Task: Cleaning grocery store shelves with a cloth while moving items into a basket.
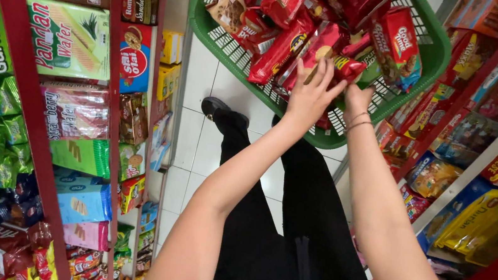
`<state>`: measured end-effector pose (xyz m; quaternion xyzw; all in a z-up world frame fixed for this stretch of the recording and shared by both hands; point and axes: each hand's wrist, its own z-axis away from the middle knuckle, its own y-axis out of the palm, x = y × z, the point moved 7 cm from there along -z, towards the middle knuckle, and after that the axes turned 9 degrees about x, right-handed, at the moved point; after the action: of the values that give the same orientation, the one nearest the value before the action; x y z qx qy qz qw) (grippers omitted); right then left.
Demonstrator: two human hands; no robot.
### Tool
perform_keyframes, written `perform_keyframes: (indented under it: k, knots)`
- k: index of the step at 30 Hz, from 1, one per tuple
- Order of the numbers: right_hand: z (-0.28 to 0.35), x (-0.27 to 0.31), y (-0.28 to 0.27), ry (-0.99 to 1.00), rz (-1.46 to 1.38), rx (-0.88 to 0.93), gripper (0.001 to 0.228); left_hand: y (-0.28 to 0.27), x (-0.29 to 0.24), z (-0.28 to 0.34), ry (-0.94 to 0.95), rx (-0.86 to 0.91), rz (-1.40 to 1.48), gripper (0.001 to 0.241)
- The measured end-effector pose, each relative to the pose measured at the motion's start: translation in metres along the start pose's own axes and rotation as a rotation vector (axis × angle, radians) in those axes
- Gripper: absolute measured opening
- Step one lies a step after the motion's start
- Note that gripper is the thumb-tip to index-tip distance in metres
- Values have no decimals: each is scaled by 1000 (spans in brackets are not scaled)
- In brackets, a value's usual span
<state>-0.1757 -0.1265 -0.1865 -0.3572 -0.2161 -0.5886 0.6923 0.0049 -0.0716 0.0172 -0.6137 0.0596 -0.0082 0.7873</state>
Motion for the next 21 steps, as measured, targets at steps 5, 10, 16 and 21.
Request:
perform_keyframes:
  k: [5, 10, 16, 21]
  knots:
    - [-9, 5, 10, 139, -62, 8, 68, 0, 23, 4, -64, -40, 93, 48]
    - [-33, -12, 0, 122, 143, -137, 98, -7, 42, 9, -87, -138, 157, 54]
    - [-5, 29, 0, 21, 561, -162, 133, -11, 52, 8, -145, -143, 162, 59]
    - [1, 31, -4, -259, 484, -176, 132, -13, 51, 8, -163, -140, 156, 60]
